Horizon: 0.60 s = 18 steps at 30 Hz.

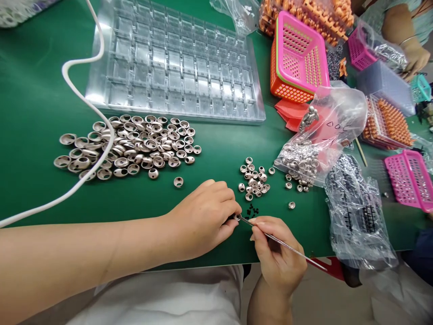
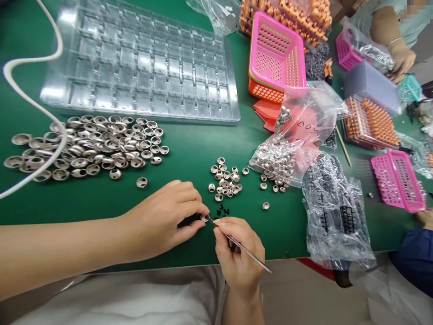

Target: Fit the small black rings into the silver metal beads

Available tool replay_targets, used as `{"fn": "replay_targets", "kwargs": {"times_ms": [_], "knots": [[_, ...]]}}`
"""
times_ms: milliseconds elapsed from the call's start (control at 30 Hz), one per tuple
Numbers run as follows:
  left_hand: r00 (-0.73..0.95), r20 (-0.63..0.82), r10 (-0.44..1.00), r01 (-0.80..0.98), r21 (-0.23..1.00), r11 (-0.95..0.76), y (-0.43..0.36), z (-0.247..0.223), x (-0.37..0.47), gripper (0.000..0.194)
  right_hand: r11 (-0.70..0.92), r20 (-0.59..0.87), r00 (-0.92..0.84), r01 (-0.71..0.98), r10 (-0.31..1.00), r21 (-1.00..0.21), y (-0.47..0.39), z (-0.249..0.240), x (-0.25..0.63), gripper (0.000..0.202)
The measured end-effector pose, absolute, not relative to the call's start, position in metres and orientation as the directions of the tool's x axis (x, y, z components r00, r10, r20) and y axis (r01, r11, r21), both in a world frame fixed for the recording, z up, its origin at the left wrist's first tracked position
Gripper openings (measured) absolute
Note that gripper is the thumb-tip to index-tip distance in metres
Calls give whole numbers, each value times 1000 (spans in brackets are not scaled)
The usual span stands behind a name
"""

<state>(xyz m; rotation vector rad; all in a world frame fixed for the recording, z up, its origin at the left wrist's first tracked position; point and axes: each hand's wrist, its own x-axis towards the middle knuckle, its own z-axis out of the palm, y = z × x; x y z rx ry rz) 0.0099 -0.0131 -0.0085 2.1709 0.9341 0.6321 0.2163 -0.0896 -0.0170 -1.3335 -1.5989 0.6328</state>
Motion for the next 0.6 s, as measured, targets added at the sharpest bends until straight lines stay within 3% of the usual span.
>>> {"fn": "replay_targets", "kwargs": {"times_ms": [600], "knots": [[630,146,762,432,750,-501,-12,-8,10,6,331,375,-28,536,927,-777,-90,-19,215,34]]}}
